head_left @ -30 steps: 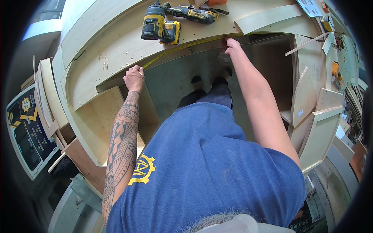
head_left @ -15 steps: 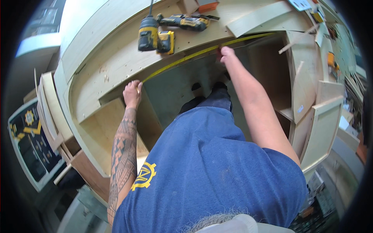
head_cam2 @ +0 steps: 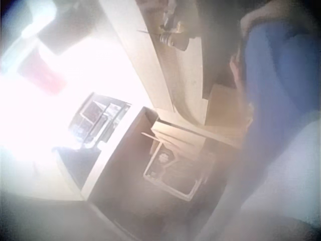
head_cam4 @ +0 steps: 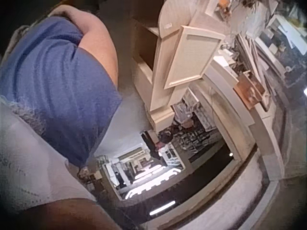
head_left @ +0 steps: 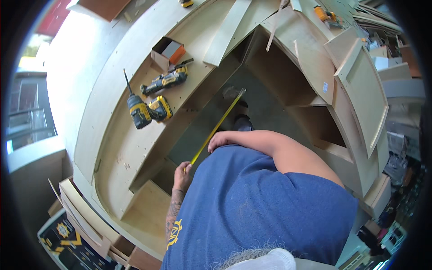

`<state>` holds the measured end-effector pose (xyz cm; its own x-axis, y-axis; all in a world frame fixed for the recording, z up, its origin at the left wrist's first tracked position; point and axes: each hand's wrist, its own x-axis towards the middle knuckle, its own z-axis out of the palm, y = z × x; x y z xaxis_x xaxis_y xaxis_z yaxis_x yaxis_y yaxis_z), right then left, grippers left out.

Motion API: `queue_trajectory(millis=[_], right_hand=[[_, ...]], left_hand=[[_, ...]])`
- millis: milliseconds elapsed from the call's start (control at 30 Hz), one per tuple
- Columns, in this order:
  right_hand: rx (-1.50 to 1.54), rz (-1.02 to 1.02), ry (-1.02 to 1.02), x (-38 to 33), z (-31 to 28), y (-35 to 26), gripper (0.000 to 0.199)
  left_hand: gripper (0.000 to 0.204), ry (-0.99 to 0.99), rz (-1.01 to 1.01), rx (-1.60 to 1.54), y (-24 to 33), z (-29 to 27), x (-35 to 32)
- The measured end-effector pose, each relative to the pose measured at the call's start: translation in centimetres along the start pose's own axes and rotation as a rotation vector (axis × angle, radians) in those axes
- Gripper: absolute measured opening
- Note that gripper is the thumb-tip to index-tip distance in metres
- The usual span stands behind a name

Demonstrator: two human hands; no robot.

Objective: Assembling a curved wooden cabinet component by measuring, marking, and drilling screws into a back panel.

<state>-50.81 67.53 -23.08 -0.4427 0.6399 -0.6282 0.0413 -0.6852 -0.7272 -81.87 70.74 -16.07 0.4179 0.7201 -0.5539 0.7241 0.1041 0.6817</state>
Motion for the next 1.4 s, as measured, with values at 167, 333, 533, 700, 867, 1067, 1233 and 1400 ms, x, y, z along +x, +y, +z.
queue_trajectory(millis=[167, 333, 533, 700, 867, 1067, 1233, 1400], right_hand=[[-0.210, 0.140, 0.162, -0.5, -4.5, -2.1, 0.016], [0.281, 0.006, 0.970, -0.3, -16.2, -2.6, 0.033], [0.290, -0.145, 1.605, -0.7, -26.0, -13.6, 0.055], [0.543, -0.109, 1.280, -2.2, -26.3, -16.3, 0.057], [0.159, -0.077, 1.303, -3.5, -24.5, -12.6, 0.044], [0.524, -0.389, 1.029, -9.5, -14.1, -0.2, 0.035], [1.134, -0.567, 1.228, -20.4, -7.4, 9.1, 0.027], [1.069, -0.755, 1.369, -32.9, -4.5, 10.4, 0.025]], left_hand=[[0.024, 0.036, 0.029, -0.076, -3.4, -0.7, -1.1], [0.026, 0.190, 0.050, -0.126, -3.6, -5.0, -3.6], [0.031, 0.731, 0.070, 0.009, -1.5, -13.1, 1.1], [0.046, 0.724, -0.257, -0.099, 2.2, -14.9, 8.5], [0.051, 0.837, -0.012, 0.458, 6.0, -16.8, 14.1], [0.034, 0.769, -0.011, 0.535, 7.0, -17.5, 18.0], [0.036, 0.805, -0.090, 0.559, 6.3, -17.4, 19.7], [0.042, 0.865, -0.125, 0.573, 5.3, -17.1, 20.9]])
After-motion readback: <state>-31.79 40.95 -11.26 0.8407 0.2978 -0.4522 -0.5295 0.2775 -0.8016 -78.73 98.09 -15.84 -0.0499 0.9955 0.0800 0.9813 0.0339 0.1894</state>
